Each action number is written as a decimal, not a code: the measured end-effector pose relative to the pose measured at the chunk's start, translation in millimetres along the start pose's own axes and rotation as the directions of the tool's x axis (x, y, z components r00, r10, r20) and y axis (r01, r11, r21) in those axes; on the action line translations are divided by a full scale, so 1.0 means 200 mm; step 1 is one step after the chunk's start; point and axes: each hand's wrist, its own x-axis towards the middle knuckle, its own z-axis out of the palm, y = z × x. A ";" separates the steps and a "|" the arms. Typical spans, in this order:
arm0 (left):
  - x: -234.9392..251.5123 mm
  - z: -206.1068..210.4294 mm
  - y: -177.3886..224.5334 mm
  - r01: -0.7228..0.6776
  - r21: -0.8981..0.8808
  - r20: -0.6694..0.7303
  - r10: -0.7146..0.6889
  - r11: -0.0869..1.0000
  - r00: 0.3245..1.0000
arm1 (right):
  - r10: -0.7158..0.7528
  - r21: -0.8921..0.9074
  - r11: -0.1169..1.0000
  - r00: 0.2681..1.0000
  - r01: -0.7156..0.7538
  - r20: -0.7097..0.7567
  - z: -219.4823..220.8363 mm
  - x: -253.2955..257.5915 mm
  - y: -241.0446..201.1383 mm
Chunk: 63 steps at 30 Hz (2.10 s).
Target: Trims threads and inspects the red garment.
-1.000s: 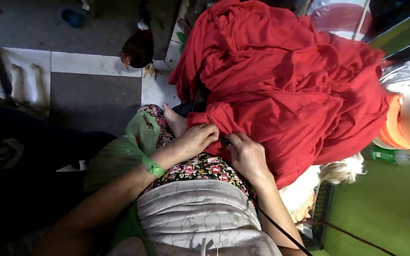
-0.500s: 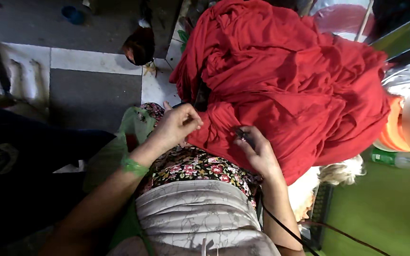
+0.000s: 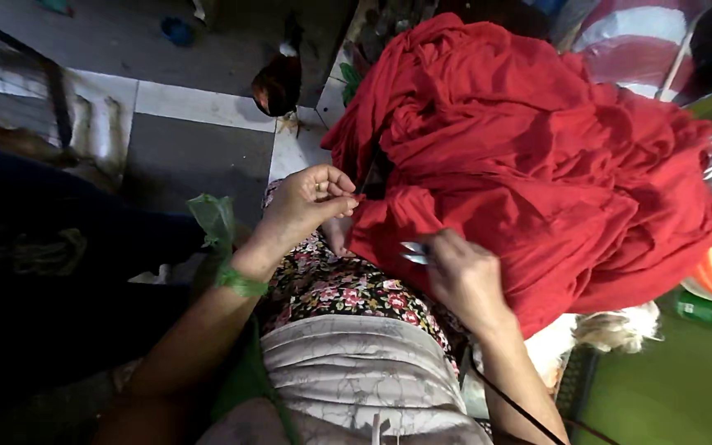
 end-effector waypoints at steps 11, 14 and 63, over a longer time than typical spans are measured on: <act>0.04 -0.02 -0.17 0.104 0.317 0.171 -0.165 0.943 0.971 | 0.507 0.101 0.856 0.782 -0.508 -0.362 -0.26 -0.13 0.76; 0.06 -0.01 -0.19 0.139 0.320 0.219 -0.216 0.937 0.952 | 0.540 0.095 0.837 0.784 -0.539 -0.308 -0.30 -0.09 0.67; 0.14 0.34 -0.16 -0.410 0.319 0.414 0.263 0.855 0.871 | 0.463 0.140 0.886 0.862 -0.443 -0.204 0.14 -0.23 0.05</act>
